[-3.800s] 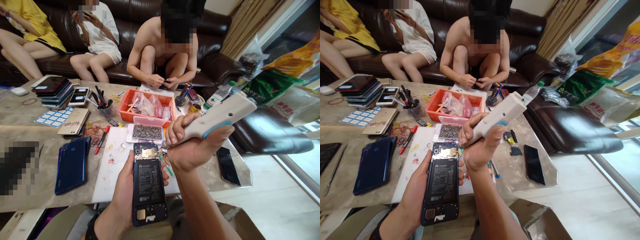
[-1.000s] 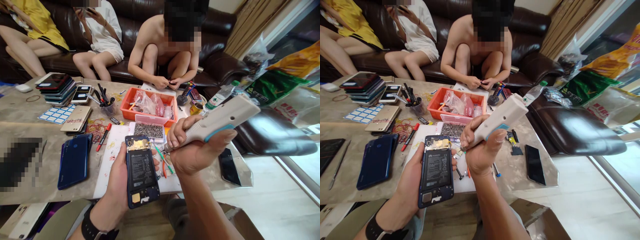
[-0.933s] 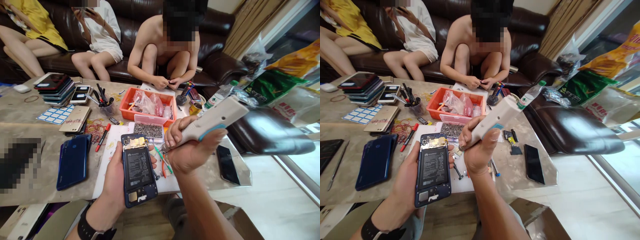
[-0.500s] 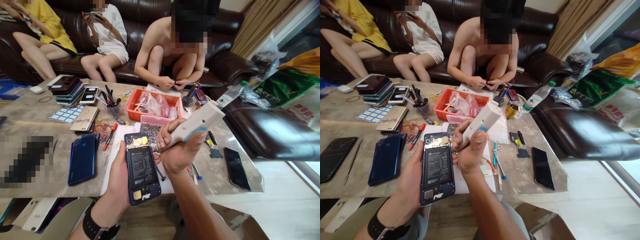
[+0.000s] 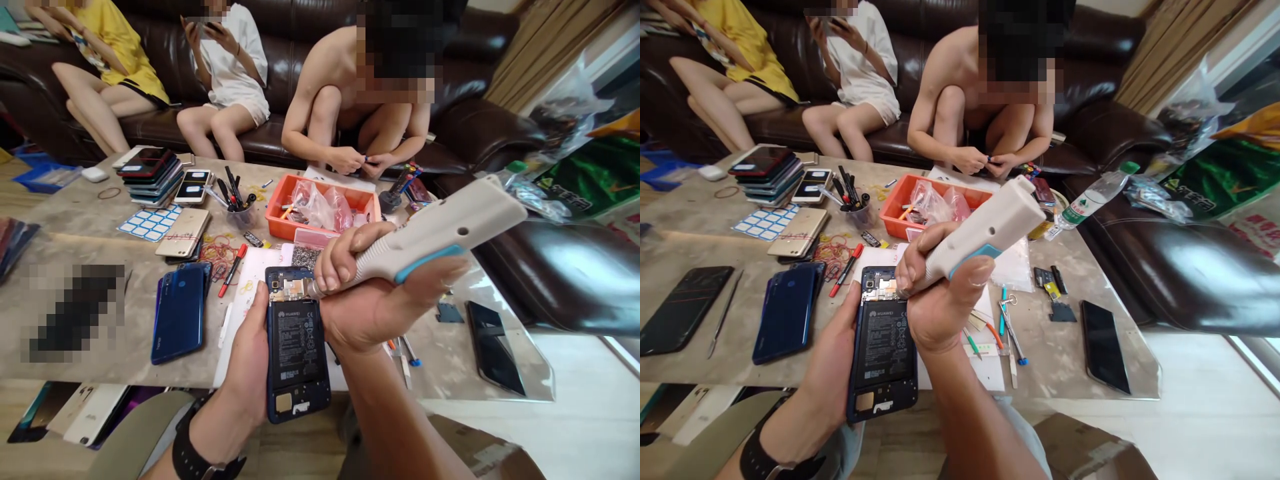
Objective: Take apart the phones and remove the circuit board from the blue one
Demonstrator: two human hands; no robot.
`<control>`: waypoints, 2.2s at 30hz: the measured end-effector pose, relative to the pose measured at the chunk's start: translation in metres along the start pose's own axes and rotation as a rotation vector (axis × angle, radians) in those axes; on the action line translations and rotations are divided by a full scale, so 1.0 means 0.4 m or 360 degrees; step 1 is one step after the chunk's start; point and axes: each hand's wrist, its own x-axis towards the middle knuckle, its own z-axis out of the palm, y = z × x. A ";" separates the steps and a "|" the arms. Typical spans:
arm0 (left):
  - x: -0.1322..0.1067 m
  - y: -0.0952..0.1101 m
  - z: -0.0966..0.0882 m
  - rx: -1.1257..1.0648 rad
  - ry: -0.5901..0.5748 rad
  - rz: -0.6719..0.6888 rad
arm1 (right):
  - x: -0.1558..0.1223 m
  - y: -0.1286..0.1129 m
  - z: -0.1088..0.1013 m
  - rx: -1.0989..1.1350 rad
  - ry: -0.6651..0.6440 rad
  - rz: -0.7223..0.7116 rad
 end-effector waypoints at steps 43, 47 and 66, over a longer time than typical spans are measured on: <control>0.006 -0.015 -0.009 -0.0042 -0.0193 -0.0185 | -0.023 0.004 -0.007 -0.0129 -0.0156 0.0106; 0.005 -0.013 -0.007 -0.0010 -0.0102 -0.0206 | -0.026 0.008 -0.013 -0.0081 -0.0127 0.0143; 0.021 -0.003 -0.029 -0.0018 -0.0404 -0.0213 | -0.002 0.016 -0.030 0.0058 0.0073 0.0123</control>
